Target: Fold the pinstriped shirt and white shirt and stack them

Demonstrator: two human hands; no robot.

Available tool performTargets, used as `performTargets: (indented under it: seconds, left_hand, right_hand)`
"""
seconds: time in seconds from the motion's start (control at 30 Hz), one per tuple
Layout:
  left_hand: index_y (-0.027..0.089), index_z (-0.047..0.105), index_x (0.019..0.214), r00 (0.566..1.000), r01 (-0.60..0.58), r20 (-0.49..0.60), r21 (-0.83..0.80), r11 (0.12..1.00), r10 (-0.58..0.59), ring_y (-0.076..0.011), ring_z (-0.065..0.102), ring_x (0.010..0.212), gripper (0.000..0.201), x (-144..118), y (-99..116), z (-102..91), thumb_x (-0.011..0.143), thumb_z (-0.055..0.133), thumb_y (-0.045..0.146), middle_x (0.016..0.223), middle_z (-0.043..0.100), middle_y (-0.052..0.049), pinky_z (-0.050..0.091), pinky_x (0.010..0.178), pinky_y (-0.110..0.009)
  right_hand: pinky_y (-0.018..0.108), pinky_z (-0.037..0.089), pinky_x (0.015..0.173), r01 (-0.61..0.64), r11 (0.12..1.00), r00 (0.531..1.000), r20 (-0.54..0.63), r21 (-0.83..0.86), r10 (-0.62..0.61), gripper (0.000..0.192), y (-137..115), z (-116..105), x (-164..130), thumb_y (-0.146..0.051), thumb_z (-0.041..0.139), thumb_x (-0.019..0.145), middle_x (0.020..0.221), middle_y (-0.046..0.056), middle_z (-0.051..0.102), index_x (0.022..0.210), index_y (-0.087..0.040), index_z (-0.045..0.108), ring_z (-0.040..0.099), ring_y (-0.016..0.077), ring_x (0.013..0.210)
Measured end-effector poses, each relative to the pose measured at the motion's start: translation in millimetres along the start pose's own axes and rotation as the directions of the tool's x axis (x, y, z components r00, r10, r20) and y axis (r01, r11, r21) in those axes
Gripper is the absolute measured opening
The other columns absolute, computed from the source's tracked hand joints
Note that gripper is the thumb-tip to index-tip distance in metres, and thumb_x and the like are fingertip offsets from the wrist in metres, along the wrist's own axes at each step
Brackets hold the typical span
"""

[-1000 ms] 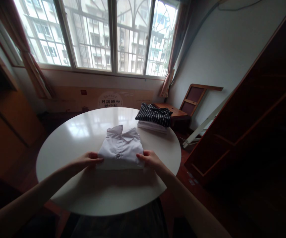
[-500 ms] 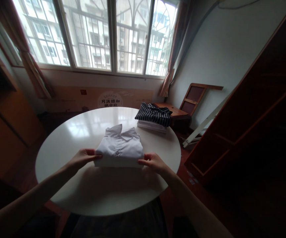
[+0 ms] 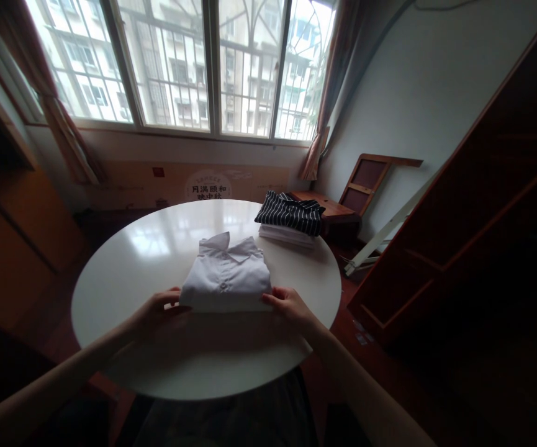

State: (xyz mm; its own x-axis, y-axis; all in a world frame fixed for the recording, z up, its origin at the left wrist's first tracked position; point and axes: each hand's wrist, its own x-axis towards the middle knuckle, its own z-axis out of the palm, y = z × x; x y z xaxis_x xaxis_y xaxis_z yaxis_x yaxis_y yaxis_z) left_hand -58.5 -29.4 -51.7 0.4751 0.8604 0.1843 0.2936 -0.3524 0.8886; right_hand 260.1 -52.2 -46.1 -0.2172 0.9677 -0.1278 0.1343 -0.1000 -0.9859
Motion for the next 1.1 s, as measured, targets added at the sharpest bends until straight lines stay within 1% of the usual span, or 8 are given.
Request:
performTargets:
  seconds: [0.13, 0.33, 0.6, 0.7, 0.8, 0.87, 1.0, 1.1]
  left_hand:
    - [0.019, 0.07, 0.076, 0.996, -0.016, -0.09, 0.074, 0.997, 0.022, -0.0169, 0.054, 0.071, 0.02, 5, 0, 1.6, 0.07, 0.061, 0.036, 0.079, 0.062, -0.006, 0.042, 0.065, -0.027]
    - [0.017, 0.069, 0.067, 0.992, 0.013, -0.122, 0.022, 1.0, -0.01, -0.0157, 0.052, 0.066, 0.02, 10, 6, -4.0, 0.062, 0.068, 0.036, 0.07, 0.061, -0.004, 0.039, 0.062, -0.025]
    - [0.015, 0.056, 0.051, 0.96, 0.083, -0.276, 0.108, 0.991, -0.05, -0.0112, 0.044, 0.058, 0.028, 6, 10, -3.8, 0.053, 0.073, 0.037, 0.056, 0.049, 0.002, 0.036, 0.056, -0.022]
    - [0.015, 0.054, 0.053, 0.964, 0.204, -0.182, 0.04, 0.978, -0.194, -0.0122, 0.046, 0.057, 0.03, -4, 8, -0.3, 0.053, 0.071, 0.04, 0.054, 0.05, 0.002, 0.035, 0.053, -0.022]
    - [0.015, 0.06, 0.067, 0.943, 0.319, 0.131, -0.089, 0.944, -0.307, -0.0147, 0.05, 0.06, 0.032, -10, 9, -3.3, 0.055, 0.069, 0.043, 0.063, 0.057, -0.001, 0.036, 0.051, -0.022]
    - [0.015, 0.061, 0.072, 0.922, 0.336, 0.244, -0.11, 0.936, -0.302, -0.0142, 0.05, 0.06, 0.037, -6, 10, -8.4, 0.057, 0.066, 0.048, 0.067, 0.059, -0.002, 0.036, 0.051, -0.022]
    - [0.014, 0.055, 0.054, 0.909, 0.415, 0.103, -0.103, 0.904, -0.405, -0.0093, 0.039, 0.045, 0.052, 17, 9, -10.7, 0.061, 0.051, 0.066, 0.048, 0.048, 0.001, 0.027, 0.044, -0.021]
    - [0.013, 0.057, 0.065, 0.904, 0.417, -0.007, -0.203, 0.886, -0.427, -0.0102, 0.043, 0.046, 0.052, 36, 13, -1.5, 0.056, 0.057, 0.064, 0.052, 0.051, 0.001, 0.03, 0.045, -0.021]
  right_hand:
    - [0.033, 0.046, 0.075, 0.028, 1.0, 0.999, -0.024, -0.012, -0.029, 0.039, 0, 1, 0, -0.046, 0.064, 0.067, 0.086, 0.007, 0.066, 0.089, -0.014, 0.064, 0.06, 0.0227, 0.084]
    - [0.034, 0.045, 0.075, 0.074, 0.992, 0.997, -0.023, -0.106, -0.077, 0.039, -2, -2, 1, -0.046, 0.064, 0.066, 0.086, 0.007, 0.066, 0.089, -0.014, 0.066, 0.06, 0.0225, 0.083]
    - [0.028, 0.042, 0.066, 0.127, 0.962, 0.983, -0.101, -0.241, -0.155, 0.034, -8, 2, -2, -0.046, 0.062, 0.068, 0.076, 0.004, 0.064, 0.08, -0.014, 0.066, 0.057, 0.0183, 0.071]
    - [0.026, 0.04, 0.061, 0.107, 0.932, 0.987, -0.075, -0.348, -0.141, 0.033, -8, 3, -8, -0.047, 0.062, 0.067, 0.071, 0.003, 0.063, 0.075, -0.014, 0.064, 0.054, 0.0169, 0.066]
    - [0.024, 0.037, 0.055, 0.062, 0.92, 0.997, 0.067, -0.387, -0.039, 0.036, -10, -1, -10, -0.05, 0.063, 0.064, 0.067, 0.002, 0.06, 0.07, -0.014, 0.062, 0.052, 0.0153, 0.062]
    - [0.023, 0.034, 0.051, 0.044, 0.927, 0.997, 0.07, -0.372, -0.019, 0.041, -14, -8, -3, -0.055, 0.059, 0.065, 0.061, 0.001, 0.057, 0.064, -0.014, 0.06, 0.049, 0.0126, 0.058]
    - [0.022, 0.024, 0.043, -0.061, 0.971, 0.996, -0.076, -0.229, 0.045, 0.055, -21, -15, 26, -0.069, 0.047, 0.064, 0.052, -0.001, 0.048, 0.063, -0.014, 0.055, 0.037, 0.0075, 0.045]
    - [0.022, 0.023, 0.043, -0.099, 0.975, 0.995, -0.042, -0.198, 0.092, 0.052, -28, -9, 47, -0.067, 0.056, 0.057, 0.048, -0.003, 0.043, 0.061, -0.014, 0.054, 0.034, 0.0069, 0.043]
